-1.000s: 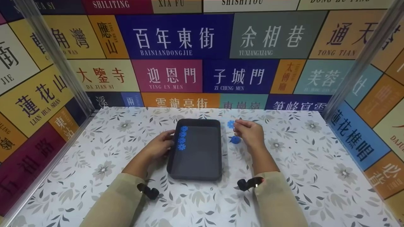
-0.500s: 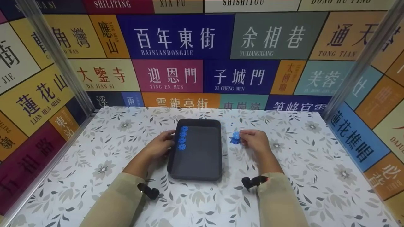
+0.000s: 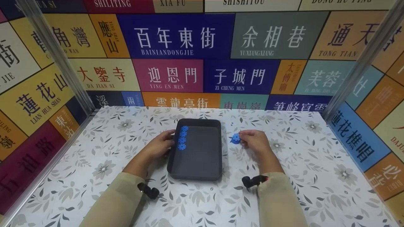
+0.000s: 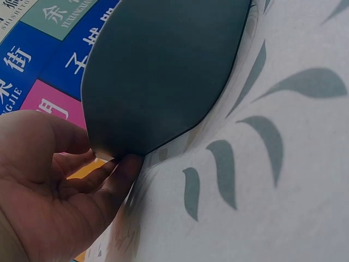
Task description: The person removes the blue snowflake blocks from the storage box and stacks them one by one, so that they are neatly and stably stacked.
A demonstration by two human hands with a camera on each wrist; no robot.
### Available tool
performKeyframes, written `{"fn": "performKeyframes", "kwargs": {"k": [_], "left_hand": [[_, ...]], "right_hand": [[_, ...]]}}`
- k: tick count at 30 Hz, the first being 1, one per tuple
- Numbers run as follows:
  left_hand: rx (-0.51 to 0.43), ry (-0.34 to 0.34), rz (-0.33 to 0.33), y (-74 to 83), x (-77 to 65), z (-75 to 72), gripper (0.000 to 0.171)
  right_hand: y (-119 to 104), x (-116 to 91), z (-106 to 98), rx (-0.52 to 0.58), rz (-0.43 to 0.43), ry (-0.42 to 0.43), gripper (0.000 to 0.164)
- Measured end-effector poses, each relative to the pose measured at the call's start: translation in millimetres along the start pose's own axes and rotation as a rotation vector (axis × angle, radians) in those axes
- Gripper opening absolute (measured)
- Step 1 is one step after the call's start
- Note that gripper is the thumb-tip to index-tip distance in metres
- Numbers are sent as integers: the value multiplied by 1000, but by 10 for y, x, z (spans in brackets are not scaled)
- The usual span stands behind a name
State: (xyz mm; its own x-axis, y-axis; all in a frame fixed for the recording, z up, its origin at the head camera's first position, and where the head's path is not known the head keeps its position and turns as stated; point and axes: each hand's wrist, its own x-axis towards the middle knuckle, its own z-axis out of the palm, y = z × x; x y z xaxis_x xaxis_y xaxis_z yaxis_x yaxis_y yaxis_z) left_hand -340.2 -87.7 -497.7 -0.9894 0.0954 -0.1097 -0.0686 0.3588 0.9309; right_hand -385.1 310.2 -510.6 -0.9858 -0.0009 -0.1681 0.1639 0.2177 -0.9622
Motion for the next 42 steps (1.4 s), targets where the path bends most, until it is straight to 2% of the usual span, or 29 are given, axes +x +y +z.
{"fn": "performKeyframes", "kwargs": {"k": [11,21,30,42], "left_hand": [[33,-25,9,15,-7,-27,63],[28,-6,-14,10,12,-12,62],[41,-12,4,13,6,-7,63],[-9,-33,35,-1,-15,-27,63]], "right_hand": [[34,29,16,-12,4,24,49],[-14,9,65,-55,17,78,46],[1,-1,74,-85,31,91,44],[1,1,73,-55,24,103,47]]}}
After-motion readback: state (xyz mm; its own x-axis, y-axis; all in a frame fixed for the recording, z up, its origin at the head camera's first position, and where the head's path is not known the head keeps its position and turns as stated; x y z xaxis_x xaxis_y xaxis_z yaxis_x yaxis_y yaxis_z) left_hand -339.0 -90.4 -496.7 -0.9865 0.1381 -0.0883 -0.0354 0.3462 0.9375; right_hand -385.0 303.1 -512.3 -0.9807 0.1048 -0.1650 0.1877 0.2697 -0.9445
